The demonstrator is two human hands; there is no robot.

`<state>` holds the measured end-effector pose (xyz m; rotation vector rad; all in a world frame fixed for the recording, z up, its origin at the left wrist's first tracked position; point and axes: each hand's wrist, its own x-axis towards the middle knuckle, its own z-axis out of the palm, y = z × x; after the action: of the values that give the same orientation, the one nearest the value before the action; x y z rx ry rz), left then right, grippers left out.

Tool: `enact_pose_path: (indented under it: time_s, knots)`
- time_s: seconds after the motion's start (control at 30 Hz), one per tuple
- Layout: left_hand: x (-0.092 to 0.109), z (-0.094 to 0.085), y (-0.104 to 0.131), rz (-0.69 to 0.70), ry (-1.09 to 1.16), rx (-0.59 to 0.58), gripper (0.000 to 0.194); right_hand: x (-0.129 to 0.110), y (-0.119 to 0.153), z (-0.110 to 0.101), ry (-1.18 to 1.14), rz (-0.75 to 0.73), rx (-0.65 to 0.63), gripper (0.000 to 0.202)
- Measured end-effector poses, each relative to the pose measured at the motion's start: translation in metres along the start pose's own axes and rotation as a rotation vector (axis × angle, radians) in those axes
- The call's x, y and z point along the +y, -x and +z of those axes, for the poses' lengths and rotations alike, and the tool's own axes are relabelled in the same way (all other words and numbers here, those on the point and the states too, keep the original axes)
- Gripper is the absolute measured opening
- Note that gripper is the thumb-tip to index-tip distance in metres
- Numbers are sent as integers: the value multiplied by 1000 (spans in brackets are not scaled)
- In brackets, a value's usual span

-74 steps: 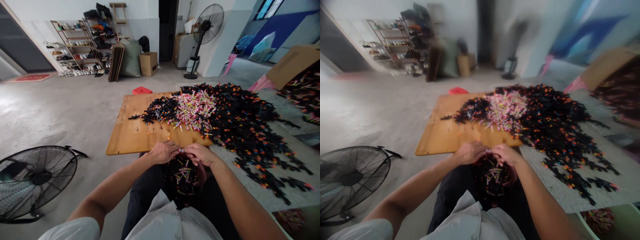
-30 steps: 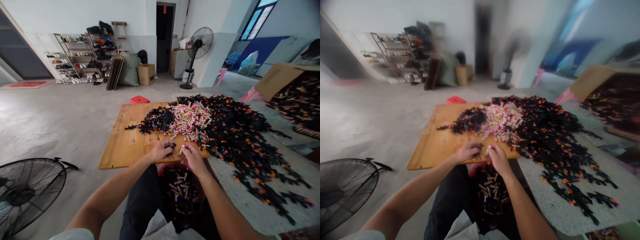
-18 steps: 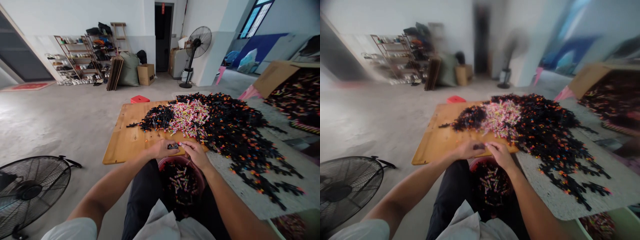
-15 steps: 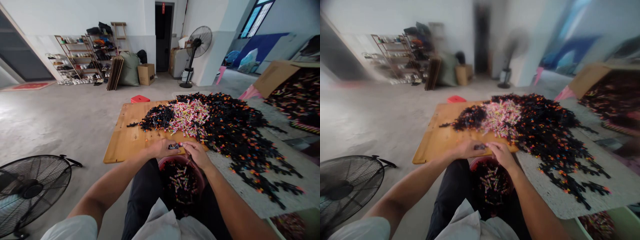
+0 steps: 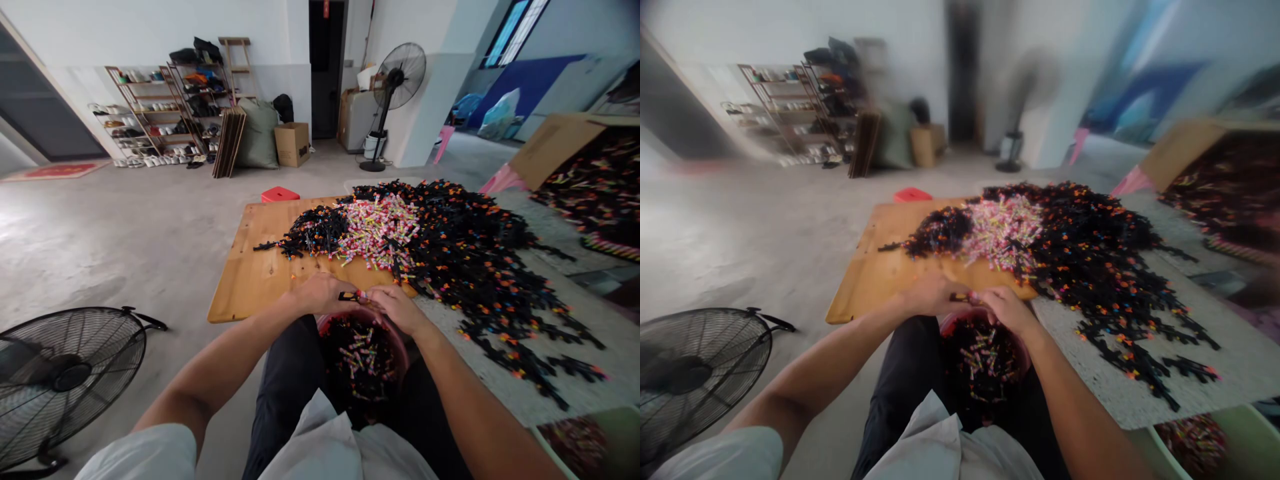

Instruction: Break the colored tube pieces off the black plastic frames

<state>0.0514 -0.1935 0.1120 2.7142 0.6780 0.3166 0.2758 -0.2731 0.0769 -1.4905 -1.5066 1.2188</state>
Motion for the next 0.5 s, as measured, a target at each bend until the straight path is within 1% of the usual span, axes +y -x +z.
enact_pose_path:
  time_s: [0.13, 0.23, 0.33, 0.4, 0.5]
  knots:
    - [-2, 1, -1, 17, -44, 11, 39, 1, -1, 1, -35, 52, 17, 42]
    - [-4, 4, -2, 44, -86, 20, 41, -2, -1, 4, -136, 78, 23, 38]
    - [-6, 7, -3, 83, -131, 17, 42, -5, -3, 3, -271, 193, -34, 27]
    - [-5, 10, -4, 85, -150, 9, 41, -5, -5, 0, -317, 268, -79, 23]
    - [-5, 14, -5, 69, -115, 15, 40, -5, -8, -7, -340, 304, -141, 22]
